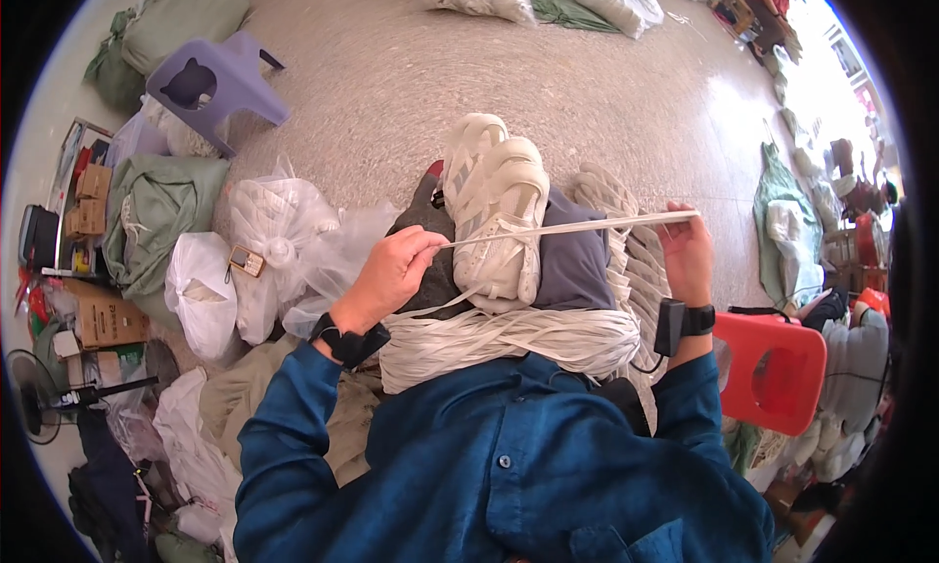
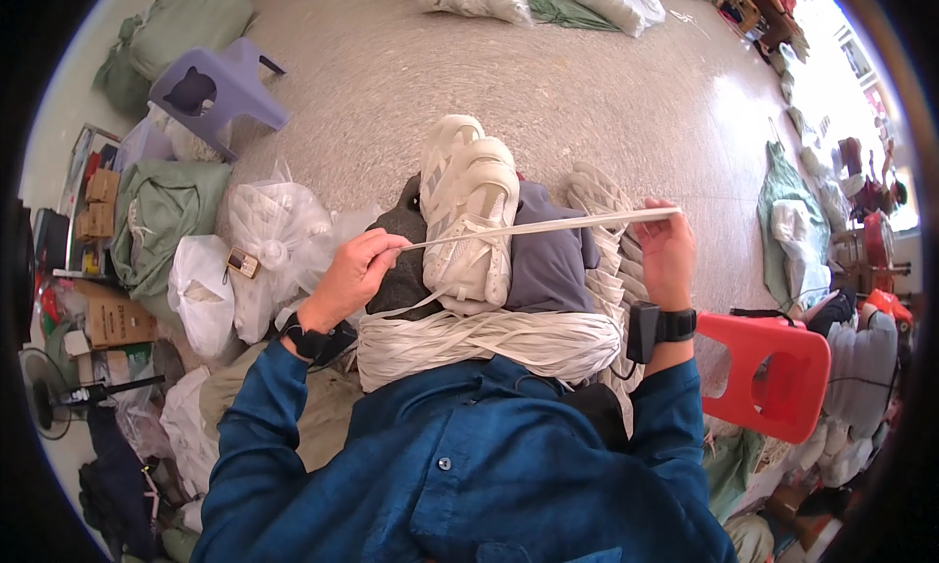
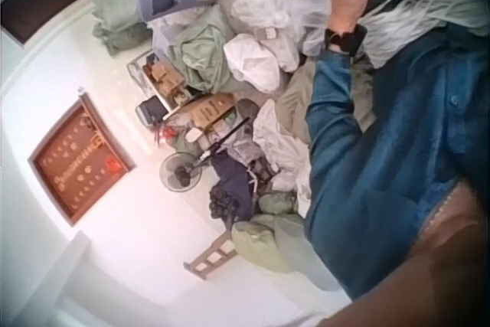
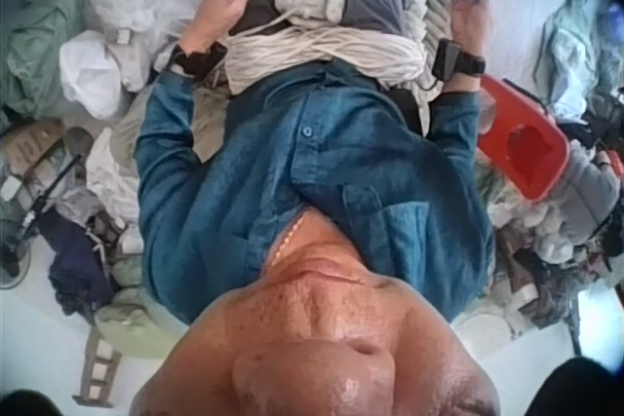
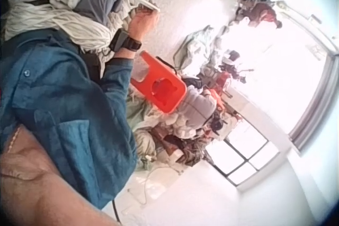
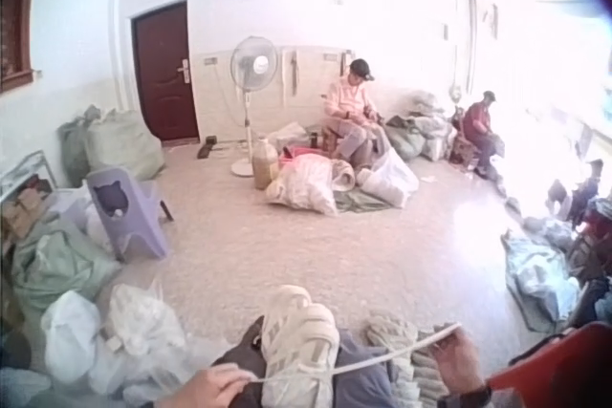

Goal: Threading laces through a batch of shoe uppers.

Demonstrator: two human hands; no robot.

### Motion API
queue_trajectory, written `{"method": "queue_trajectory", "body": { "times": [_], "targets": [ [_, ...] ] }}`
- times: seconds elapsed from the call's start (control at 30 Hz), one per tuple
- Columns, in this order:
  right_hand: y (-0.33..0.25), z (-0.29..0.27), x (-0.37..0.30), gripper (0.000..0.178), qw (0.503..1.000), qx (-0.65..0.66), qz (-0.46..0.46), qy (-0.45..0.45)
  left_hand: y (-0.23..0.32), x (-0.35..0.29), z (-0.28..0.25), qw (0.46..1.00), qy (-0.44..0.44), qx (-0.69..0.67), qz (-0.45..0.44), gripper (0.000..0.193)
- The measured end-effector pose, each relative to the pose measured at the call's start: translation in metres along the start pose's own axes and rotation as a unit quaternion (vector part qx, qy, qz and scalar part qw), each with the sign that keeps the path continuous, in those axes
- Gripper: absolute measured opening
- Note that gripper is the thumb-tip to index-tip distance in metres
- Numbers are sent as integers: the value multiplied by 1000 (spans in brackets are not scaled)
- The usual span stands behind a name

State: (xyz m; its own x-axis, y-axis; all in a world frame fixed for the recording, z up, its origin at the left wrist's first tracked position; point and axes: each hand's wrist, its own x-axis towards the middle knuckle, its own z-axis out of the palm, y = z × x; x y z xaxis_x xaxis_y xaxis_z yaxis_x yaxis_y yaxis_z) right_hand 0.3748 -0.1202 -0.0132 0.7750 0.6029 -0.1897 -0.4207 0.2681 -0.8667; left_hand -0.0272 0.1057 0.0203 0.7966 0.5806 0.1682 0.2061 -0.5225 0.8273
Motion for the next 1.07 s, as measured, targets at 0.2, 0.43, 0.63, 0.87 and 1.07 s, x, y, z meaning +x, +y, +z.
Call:
{"method": "queue_trajectory", "body": {
  "times": [0.2,0.43,0.63,0.87,1.07],
  "targets": [
    [-15,-57,15,20,996,65,50,46,-18,24,34,1000,15,-6,-7,13],
    [11,-51,-13,25,863,-497,-86,11,-21,46,49,988,57,142,-17,12],
    [18,27,-43,16,843,-499,-160,-117,-16,55,52,987,26,-108,-113,13],
    [28,81,-71,12,805,-506,-226,-212,-16,55,57,982,16,-130,-135,11],
    [36,98,-88,11,796,-505,-216,-255,-9,54,60,997,36,55,-38,8]
  ]
}}
